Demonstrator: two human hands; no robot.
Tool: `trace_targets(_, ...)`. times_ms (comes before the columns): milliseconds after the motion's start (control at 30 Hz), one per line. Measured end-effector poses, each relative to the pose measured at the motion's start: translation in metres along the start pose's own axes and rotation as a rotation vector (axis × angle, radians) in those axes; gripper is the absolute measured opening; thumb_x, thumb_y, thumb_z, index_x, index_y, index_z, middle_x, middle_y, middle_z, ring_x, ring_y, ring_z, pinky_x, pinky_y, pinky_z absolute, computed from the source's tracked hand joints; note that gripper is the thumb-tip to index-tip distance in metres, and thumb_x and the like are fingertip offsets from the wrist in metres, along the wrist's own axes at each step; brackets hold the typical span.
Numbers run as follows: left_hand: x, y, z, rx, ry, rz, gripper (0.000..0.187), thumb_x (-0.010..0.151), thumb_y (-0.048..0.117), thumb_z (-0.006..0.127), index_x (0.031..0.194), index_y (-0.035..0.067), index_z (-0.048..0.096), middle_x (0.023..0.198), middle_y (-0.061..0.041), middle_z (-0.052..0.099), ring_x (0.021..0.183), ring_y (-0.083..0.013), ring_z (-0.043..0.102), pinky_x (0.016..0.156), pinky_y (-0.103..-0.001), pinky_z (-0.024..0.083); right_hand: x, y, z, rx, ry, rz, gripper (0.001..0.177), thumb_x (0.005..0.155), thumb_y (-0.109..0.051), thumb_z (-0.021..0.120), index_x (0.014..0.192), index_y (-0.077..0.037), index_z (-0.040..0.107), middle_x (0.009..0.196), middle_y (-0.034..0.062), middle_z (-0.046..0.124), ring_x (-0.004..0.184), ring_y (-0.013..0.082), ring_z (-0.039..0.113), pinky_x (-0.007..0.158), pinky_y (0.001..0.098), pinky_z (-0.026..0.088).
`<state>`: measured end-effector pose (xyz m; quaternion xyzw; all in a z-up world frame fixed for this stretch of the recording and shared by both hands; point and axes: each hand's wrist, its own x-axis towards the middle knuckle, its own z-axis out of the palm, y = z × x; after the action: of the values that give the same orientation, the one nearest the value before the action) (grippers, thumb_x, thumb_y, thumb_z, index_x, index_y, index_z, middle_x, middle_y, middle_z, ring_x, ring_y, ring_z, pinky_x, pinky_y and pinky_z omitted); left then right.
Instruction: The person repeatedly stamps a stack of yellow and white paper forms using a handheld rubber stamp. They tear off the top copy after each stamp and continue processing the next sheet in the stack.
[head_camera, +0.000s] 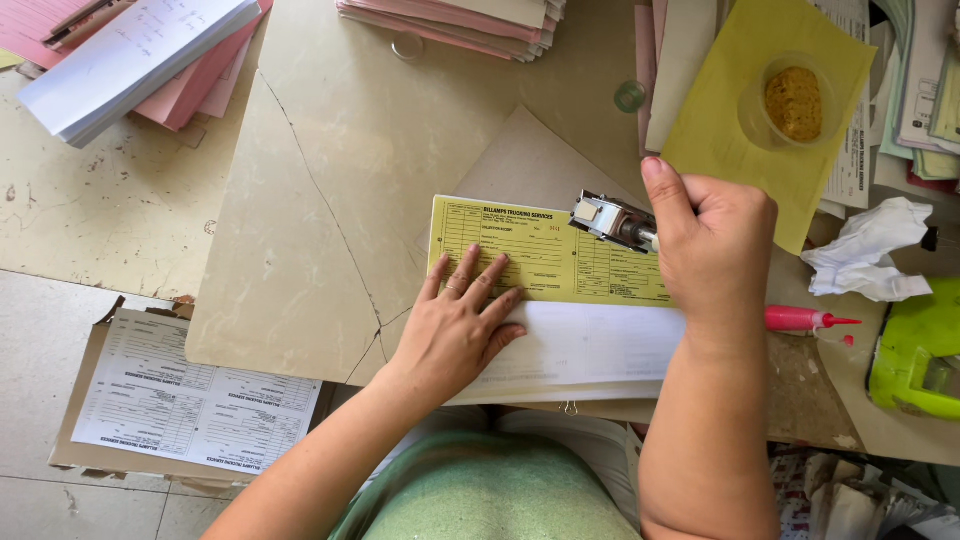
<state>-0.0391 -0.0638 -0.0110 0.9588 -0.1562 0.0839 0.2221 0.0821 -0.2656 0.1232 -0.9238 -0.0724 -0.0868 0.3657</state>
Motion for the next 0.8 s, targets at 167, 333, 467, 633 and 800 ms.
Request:
trace_targets(167, -0.009, -0.006, 0.005, -0.028, -0.025, 0.06, 0.044, 0.105, 0.052, 0.045, 0.134, 0.026, 0.065, 0.142, -0.011, 0.06, 0.145, -0.0398, 0.044, 0.117, -0.058, 0.03, 0.005, -0.011, 0.007, 0.002, -0.057, -0.029, 0.072, 0.113, -0.022, 0.066, 0.048, -0.014, 0.035, 0.041, 0.0004, 0.021, 0.054, 0.0081, 0.027, 0.051, 0.0285, 0.026)
trace_targets(333, -0.004, -0.013, -0.011, -0.111, -0.029, 0.076, 0.037, 0.103, 0.05, 0.048, 0.125, 0.029, 0.069, 0.138, -0.007, 0.063, 0.144, -0.0342, 0.047, 0.116, -0.055, 0.033, 0.015, -0.003, 0.02, -0.072, -0.104, -0.078, 0.072, 0.113, -0.025, 0.066, 0.048, -0.013, 0.037, 0.04, 0.0029, 0.024, 0.049, 0.01, 0.028, 0.049, 0.0303, 0.028)
trace_targets(467, 0.004, -0.036, -0.034, 0.001, 0.016, -0.123, 0.09, 0.079, 0.072, 0.071, 0.148, 0.017, 0.054, 0.155, -0.018, 0.048, 0.153, -0.0417, 0.027, 0.12, -0.068, 0.011, 0.025, -0.007, 0.03, -0.068, -0.115, -0.075, 0.072, 0.111, -0.027, 0.068, 0.047, -0.013, 0.037, 0.04, 0.0034, 0.022, 0.048, 0.0113, 0.027, 0.049, 0.0312, 0.029)
trace_targets(633, 0.009, -0.042, -0.044, 0.101, -0.082, -0.291, 0.125, 0.064, 0.094, 0.06, 0.159, 0.014, 0.042, 0.174, -0.014, 0.012, 0.158, -0.0419, -0.007, 0.117, -0.077, -0.003, 0.037, -0.009, 0.037, -0.128, -0.175, -0.08, 0.069, 0.111, -0.029, 0.067, 0.049, -0.013, 0.041, 0.041, 0.0039, 0.021, 0.047, 0.0155, 0.037, 0.049, 0.0349, 0.028)
trace_targets(800, 0.01, -0.042, -0.041, 0.118, -0.087, -0.282, 0.12, 0.066, 0.094, 0.058, 0.154, 0.013, 0.048, 0.174, -0.012, 0.011, 0.158, -0.0413, -0.005, 0.117, -0.077, 0.0, 0.046, -0.011, 0.036, -0.135, -0.19, -0.098, 0.069, 0.113, -0.028, 0.066, 0.05, -0.015, 0.041, 0.042, 0.0007, 0.02, 0.046, 0.0146, 0.036, 0.05, 0.0316, 0.028)
